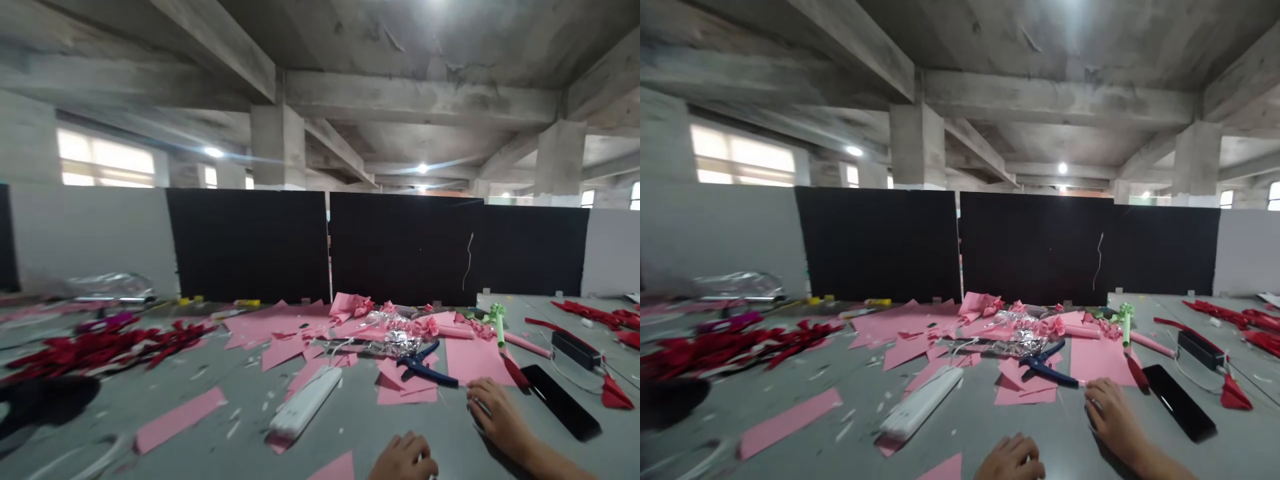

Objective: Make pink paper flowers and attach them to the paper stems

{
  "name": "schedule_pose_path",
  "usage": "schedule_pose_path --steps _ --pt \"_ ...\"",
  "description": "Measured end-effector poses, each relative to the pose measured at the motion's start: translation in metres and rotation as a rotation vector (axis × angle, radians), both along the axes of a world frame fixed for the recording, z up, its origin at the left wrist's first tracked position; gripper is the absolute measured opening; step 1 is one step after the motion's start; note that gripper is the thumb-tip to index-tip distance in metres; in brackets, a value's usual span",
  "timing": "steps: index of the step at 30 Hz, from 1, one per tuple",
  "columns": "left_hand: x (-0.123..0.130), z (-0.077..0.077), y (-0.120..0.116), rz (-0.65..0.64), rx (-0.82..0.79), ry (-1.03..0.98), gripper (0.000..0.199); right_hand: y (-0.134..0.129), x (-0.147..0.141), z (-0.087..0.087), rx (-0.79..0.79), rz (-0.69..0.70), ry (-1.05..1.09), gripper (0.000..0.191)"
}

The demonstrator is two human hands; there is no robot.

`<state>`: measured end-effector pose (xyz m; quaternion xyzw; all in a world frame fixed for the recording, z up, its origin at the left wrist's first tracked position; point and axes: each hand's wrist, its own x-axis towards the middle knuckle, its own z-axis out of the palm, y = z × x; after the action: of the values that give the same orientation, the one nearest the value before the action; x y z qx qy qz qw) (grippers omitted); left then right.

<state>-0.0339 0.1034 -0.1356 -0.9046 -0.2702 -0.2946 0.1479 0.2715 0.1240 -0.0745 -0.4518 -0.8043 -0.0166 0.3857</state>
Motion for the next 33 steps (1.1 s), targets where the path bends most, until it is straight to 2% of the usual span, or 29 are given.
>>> schedule_pose_path --steps 2,4,8,10,13,16,18,20,23,27,30,33 --pt "0.001 0.007 -0.011 0.013 -0.047 -0.017 0.02 -0.005 -0.002 0.004 -0.048 0.016 -0.012 0.023" --pt "0.003 0.022 -0.027 0.023 -0.134 -0.035 0.022 -0.008 -0.001 0.007 -0.07 0.021 -0.033 0.024" --pt "0.0 0.068 -0.055 0.037 -0.394 -0.092 0.014 -0.013 0.0 0.014 -0.077 0.01 -0.108 0.026" --pt "-0.008 0.091 -0.055 0.088 -0.412 -0.08 0.015 -0.014 -0.001 0.019 -0.09 0.01 -0.13 0.027" --pt "-0.026 0.111 -0.031 0.233 -0.323 -0.001 0.026 -0.007 -0.012 0.032 -0.121 0.01 -0.153 0.029" --pt "-0.043 0.108 0.005 0.344 -0.338 -0.009 0.04 0.013 -0.035 0.046 -0.169 0.019 -0.187 0.03" --pt "-0.049 0.097 0.022 0.378 -0.374 0.018 0.045 0.032 -0.054 0.052 -0.217 0.026 -0.217 0.03" --pt "-0.053 0.085 0.03 0.393 -0.41 0.052 0.046 0.051 -0.071 0.051 -0.268 0.019 -0.24 0.028" --pt "-0.055 0.075 0.028 0.392 -0.431 0.086 0.045 0.071 -0.085 0.043 -0.323 0.016 -0.238 0.023" --pt "-0.053 0.078 0.022 0.368 -0.418 0.098 0.039 0.083 -0.083 0.035 -0.339 0.011 -0.134 0.021" --pt "-0.052 0.083 0.019 0.37 -0.413 0.089 0.035 0.091 -0.073 0.038 -0.332 -0.005 -0.011 0.014" --pt "-0.053 0.086 0.018 0.401 -0.409 0.07 0.04 0.098 -0.063 0.046 -0.331 -0.002 0.083 0.02"
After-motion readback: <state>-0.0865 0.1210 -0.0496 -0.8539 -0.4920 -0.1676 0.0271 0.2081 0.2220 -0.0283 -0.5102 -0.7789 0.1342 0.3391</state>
